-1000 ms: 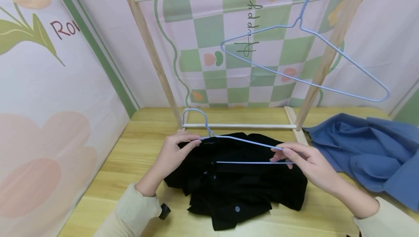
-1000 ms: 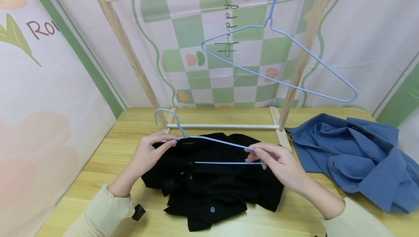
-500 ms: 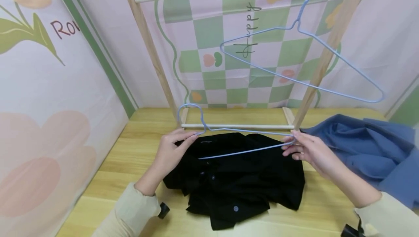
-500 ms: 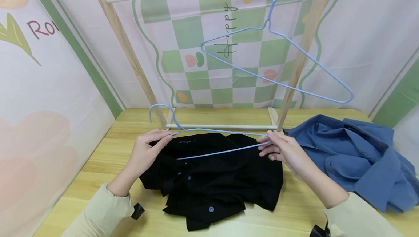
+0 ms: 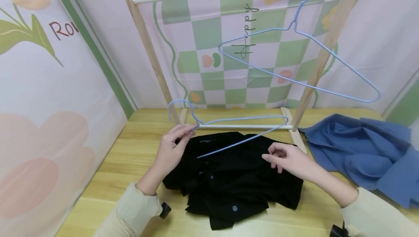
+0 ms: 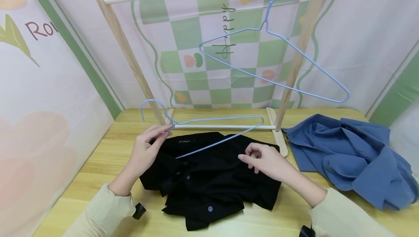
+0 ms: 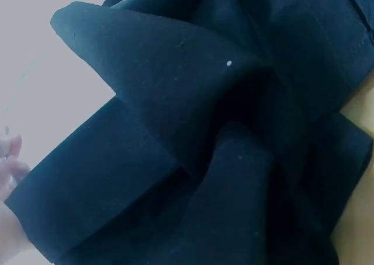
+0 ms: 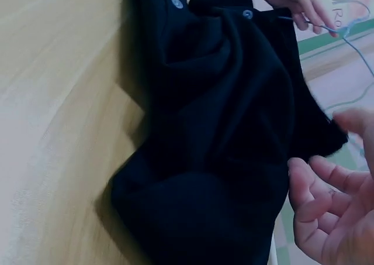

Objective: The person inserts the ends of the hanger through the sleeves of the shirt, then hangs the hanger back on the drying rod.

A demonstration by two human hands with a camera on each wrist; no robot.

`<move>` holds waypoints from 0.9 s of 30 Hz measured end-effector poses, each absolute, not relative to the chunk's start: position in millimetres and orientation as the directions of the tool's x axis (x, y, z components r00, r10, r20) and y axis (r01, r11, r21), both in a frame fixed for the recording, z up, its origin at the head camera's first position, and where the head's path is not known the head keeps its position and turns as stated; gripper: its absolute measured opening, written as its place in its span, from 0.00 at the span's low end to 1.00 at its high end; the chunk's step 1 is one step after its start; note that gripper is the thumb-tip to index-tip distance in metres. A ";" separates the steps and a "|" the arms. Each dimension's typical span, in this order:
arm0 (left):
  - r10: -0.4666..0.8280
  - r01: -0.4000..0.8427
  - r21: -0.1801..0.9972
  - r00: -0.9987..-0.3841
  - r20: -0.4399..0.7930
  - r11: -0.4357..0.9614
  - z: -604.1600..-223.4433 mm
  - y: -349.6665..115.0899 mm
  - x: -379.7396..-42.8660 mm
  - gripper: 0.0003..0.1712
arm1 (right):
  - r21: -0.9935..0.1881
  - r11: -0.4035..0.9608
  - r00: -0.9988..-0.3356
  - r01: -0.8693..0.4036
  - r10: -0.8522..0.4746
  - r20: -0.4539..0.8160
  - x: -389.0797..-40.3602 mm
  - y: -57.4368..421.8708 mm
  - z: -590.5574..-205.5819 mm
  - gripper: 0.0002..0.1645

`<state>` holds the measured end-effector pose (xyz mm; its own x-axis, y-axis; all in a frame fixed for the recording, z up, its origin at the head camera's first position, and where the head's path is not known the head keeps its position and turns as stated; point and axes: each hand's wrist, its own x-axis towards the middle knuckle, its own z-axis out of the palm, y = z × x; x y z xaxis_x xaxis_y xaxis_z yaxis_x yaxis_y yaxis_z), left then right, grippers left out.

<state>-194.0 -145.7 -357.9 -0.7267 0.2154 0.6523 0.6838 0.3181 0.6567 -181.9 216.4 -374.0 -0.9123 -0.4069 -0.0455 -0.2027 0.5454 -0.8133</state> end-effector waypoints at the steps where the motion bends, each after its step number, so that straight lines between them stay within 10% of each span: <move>1: 0.215 0.681 0.661 -0.730 0.649 0.315 -358.1 -145.9 -194.2 0.14 | -0.792 0.566 -0.910 -0.227 -0.414 -0.036 -183.1 215.3 -374.5 0.12; 14: 0.069 0.457 0.861 -0.888 0.454 0.222 -343.2 -137.6 -192.0 0.07 | -0.789 0.551 -0.921 -0.273 -0.386 0.050 -188.9 232.4 -374.7 0.10; 27: 0.120 0.724 0.597 -0.665 0.737 0.345 -343.3 -126.8 -192.3 0.05 | -0.762 0.584 -0.951 -0.281 -0.275 0.140 -187.7 268.2 -356.2 0.14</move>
